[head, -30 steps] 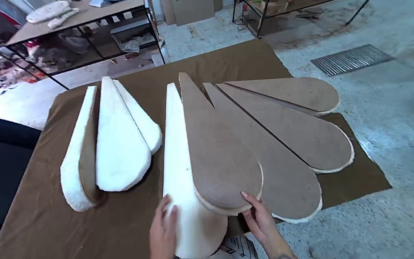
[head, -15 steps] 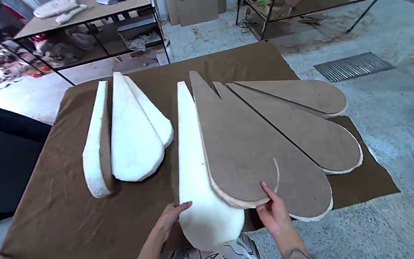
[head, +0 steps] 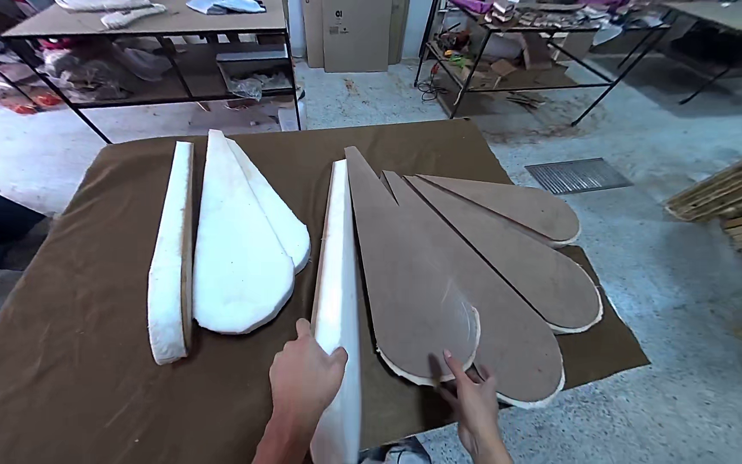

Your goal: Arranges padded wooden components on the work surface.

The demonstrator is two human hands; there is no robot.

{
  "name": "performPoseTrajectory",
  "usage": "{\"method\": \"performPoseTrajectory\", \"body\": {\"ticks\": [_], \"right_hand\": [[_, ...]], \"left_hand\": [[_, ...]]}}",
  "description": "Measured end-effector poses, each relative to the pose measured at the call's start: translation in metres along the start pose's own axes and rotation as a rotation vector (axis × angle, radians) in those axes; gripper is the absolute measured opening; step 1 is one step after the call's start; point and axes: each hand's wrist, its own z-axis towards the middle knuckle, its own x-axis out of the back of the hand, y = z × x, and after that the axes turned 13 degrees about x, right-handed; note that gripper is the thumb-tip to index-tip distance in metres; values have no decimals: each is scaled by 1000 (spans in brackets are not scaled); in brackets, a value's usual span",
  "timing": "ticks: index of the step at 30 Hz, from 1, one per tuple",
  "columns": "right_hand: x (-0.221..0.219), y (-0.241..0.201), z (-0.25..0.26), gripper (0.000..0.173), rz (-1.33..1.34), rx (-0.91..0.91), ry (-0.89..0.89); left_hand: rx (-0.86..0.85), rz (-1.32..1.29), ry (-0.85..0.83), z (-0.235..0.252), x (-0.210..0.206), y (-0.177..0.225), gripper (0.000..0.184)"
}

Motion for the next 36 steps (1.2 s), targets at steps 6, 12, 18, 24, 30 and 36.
{"method": "performPoseTrajectory", "body": {"ticks": [6,12,18,24,30,36], "right_hand": [[-15,14,-36,67,-2,-274,-251],[-15,25,-63,82,18,-101,-608],[-29,28,-49,83,275,-187,-588],[-28,13,-53,45,226,-272,-642],[-71,-42,-68,49,-857,595,-568],[-237,-38,-119,55,-280,344,-1005]], "left_hand": [[-440,81,-92,1,-42,19,72],[-597,-380,-373,62,-121,-52,76],[-93,-1017,-215,84,-136,-154,45],[258,-1520,-120,135,-87,-237,44],[-52,-854,472,172,-12,-258,122],[22,-434,572,231,37,-193,105]]}}
